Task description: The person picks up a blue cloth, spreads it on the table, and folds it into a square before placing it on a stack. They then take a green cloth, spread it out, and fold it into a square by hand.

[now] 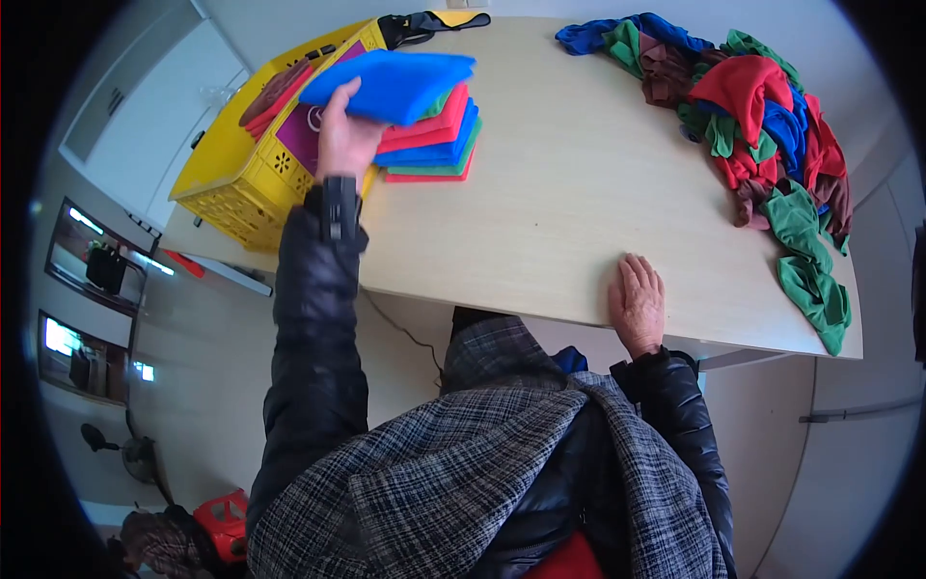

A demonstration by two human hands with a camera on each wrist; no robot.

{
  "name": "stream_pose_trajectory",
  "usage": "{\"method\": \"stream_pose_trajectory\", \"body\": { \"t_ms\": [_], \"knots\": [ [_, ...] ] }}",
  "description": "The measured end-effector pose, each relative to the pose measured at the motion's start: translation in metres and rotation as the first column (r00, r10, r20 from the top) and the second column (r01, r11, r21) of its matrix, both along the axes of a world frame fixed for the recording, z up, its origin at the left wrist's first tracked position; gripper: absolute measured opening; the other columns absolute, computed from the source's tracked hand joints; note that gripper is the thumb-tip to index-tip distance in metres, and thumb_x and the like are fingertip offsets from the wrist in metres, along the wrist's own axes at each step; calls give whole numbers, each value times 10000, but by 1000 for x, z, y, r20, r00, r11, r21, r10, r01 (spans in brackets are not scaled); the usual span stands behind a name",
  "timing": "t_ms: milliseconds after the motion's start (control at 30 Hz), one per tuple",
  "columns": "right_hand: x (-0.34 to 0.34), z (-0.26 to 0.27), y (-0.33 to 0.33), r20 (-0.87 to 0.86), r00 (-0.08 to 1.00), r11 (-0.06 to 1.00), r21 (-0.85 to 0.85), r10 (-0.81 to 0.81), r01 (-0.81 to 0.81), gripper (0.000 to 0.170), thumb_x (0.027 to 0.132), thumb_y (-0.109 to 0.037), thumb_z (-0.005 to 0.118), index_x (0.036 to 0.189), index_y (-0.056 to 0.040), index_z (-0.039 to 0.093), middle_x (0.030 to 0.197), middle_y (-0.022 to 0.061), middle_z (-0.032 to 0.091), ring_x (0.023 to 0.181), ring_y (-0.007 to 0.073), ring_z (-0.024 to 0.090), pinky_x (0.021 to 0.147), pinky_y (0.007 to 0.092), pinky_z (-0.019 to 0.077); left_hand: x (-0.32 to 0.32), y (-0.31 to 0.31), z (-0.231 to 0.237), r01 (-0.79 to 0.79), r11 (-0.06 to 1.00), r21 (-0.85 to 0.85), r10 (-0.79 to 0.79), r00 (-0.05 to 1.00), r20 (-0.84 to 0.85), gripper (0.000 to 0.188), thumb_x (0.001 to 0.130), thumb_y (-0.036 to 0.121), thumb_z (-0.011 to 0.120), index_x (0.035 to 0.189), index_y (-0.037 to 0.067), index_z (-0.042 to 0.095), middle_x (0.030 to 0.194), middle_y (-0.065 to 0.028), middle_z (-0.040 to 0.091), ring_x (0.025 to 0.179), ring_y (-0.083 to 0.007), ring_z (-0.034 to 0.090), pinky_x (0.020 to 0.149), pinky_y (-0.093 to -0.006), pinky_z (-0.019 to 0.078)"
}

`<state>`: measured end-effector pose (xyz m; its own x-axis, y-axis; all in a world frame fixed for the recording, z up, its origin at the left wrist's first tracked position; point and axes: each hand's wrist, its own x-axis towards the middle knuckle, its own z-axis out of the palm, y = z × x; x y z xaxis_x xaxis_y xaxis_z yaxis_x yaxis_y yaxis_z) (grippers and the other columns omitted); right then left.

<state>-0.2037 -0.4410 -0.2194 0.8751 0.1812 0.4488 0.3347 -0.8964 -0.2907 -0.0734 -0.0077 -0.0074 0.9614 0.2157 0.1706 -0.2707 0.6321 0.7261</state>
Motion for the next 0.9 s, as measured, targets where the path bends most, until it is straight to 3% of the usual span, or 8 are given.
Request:
{"method": "stream_pose_trajectory", "body": {
  "t_ms": [67,200,233,267,400,700,833,900],
  "knots": [
    [0,3,1,-20,1000,1000,4,-13,13,441,912,-182,594,1313,-2,566,1401,177,550,1363,357,448,1146,466,334,54,18,4,36,999,-38,-33,997,73,437,897,152,703,1286,44,536,1289,-130,608,1227,-293,562,1075,-505,448],
    [0,3,2,-60,998,999,17,-26,27,462,904,-209,600,1310,9,568,1424,174,530,1381,354,426,1157,476,317,132,36,-28,10,990,-141,-2,999,55,390,904,143,688,1255,46,549,1288,-132,607,1229,-307,564,1054,-532,466],
    [1,3,2,-75,997,999,20,-27,28,472,902,-222,603,1310,13,569,1435,173,521,1390,354,415,1162,480,309,145,40,-45,-27,980,-197,16,998,-59,378,909,132,679,1251,39,547,1290,-138,603,1238,-316,560,1061,-541,467],
    [1,3,1,-72,997,999,18,-29,31,472,902,-222,603,1310,13,569,1435,173,521,1390,354,415,1162,480,309,146,35,-47,-72,966,-248,29,985,-172,367,914,121,670,1248,32,545,1292,-143,600,1248,-326,556,1067,-551,467],
    [2,1,0,-81,996,999,21,-33,35,484,894,-221,606,1315,13,562,1435,173,521,1394,350,412,1161,478,310,135,31,-57,-139,953,-271,48,947,-317,374,922,106,658,1264,21,532,1298,-152,591,1266,-333,549,1091,-544,459],
    [-1,3,0,-73,996,999,13,-50,51,464,902,-201,598,1313,8,556,1420,178,535,1385,353,427,1148,474,328,116,30,-48,-94,958,-269,17,962,-274,381,930,99,651,1278,12,523,1330,-162,575,1298,-328,533,1103,-525,458],
    [-1,6,3,-33,999,999,43,-29,30,444,887,-182,605,1285,13,567,1396,187,544,1360,361,442,1128,474,346,107,24,-45,-130,956,-263,17,920,-391,412,931,93,655,1306,0,512,1358,-176,567,1304,-341,525,1107,-538,450],
    [-2,8,3,42,999,998,68,-10,7,407,854,-141,618,1228,16,588,1337,199,571,1291,378,495,1081,475,396,103,33,-50,69,939,-338,-182,931,-315,439,958,116,629,1348,-29,488,1397,-185,551,1309,-346,514,1149,-511,409]
  ]
}}
